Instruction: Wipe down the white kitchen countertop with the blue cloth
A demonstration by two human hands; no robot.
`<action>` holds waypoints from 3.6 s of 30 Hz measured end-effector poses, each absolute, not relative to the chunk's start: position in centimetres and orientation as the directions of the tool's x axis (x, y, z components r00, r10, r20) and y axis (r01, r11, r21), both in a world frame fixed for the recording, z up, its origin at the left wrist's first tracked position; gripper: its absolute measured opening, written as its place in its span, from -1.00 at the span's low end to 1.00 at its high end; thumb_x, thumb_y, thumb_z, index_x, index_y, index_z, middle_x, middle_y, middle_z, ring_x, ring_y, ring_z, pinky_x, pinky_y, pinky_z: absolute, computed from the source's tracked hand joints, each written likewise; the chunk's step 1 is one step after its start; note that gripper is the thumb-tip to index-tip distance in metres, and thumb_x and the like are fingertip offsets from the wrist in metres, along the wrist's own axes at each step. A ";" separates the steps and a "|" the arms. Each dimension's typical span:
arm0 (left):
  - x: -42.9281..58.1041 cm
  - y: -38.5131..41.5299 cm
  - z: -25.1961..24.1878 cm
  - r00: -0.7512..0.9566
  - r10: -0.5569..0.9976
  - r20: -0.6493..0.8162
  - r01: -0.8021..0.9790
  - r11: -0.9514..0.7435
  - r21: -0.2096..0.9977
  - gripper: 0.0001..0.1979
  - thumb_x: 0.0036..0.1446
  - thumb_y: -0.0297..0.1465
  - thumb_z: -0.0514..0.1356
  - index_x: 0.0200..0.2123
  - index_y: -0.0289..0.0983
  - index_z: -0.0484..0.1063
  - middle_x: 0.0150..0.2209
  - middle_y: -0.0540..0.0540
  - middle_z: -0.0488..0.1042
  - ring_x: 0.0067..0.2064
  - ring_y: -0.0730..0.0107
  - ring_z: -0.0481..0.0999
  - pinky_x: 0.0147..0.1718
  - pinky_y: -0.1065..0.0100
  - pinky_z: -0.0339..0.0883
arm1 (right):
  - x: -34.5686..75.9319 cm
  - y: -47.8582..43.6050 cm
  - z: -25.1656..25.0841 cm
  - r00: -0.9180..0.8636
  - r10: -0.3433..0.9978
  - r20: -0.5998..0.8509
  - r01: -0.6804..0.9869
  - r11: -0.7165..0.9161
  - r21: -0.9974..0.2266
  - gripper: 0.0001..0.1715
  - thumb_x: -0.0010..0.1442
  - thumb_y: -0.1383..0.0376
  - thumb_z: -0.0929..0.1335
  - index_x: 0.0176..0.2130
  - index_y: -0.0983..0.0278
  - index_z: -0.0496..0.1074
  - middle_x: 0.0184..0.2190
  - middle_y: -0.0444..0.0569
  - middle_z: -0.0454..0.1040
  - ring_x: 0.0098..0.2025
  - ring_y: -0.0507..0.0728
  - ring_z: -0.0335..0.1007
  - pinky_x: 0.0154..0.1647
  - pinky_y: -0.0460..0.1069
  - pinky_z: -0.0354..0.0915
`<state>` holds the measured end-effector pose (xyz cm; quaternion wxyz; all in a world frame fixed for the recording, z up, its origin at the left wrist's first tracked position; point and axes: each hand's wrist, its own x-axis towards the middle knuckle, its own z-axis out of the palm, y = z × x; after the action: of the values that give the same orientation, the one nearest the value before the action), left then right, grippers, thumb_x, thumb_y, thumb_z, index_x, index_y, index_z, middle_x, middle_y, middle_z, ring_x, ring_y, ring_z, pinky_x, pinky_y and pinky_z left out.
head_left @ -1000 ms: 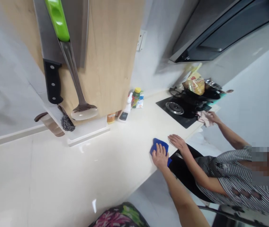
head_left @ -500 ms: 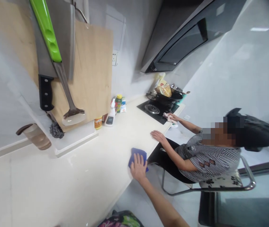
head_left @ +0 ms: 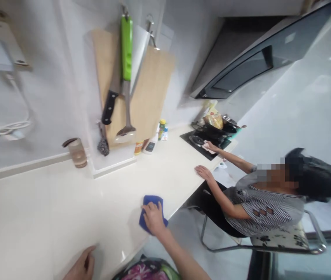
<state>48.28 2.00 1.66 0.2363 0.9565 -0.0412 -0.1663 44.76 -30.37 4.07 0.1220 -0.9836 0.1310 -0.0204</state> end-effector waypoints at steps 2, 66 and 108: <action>47.6 1.8 2.0 0.952 -0.195 -0.236 -0.061 -0.876 0.479 -0.58 0.35 -0.26 -0.06 0.07 -0.11 0.52 -0.22 -0.03 0.68 -0.24 0.28 0.65 -0.27 0.39 0.39 | 44.9 -31.3 5.1 0.992 -0.129 0.013 -0.120 -0.949 -0.290 -0.58 0.27 0.47 0.22 0.02 0.20 0.49 -0.08 0.06 0.45 -0.05 0.19 0.42 0.14 0.16 0.35; 59.1 2.1 19.7 0.823 0.027 0.567 -0.468 -0.533 0.705 -0.78 0.30 -0.19 0.19 -0.19 -0.21 0.51 -0.34 -0.01 0.60 -0.36 0.47 0.55 -0.31 0.43 0.39 | 52.7 -29.1 19.2 0.847 -0.228 0.481 0.259 -0.612 -0.747 -0.49 0.35 -0.09 0.27 -0.12 0.26 0.51 -0.33 -0.04 0.56 -0.34 0.11 0.50 -0.24 0.00 0.46; 57.8 0.8 0.9 0.954 -0.231 0.193 -0.288 -0.888 0.358 -0.40 0.23 -0.03 0.20 0.31 0.03 0.32 0.46 -0.21 0.08 0.48 -0.20 -0.02 0.38 -0.33 -0.19 | 42.7 -29.3 -4.8 0.893 0.029 0.449 0.183 -0.935 -0.303 -0.35 0.40 0.36 0.10 0.42 0.32 0.01 0.31 0.29 0.22 0.36 0.38 0.11 0.29 0.43 0.22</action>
<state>57.78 0.77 0.86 0.1950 0.9689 -0.1338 0.0729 42.65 -29.31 -4.84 0.1711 -0.9577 -0.0555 -0.2247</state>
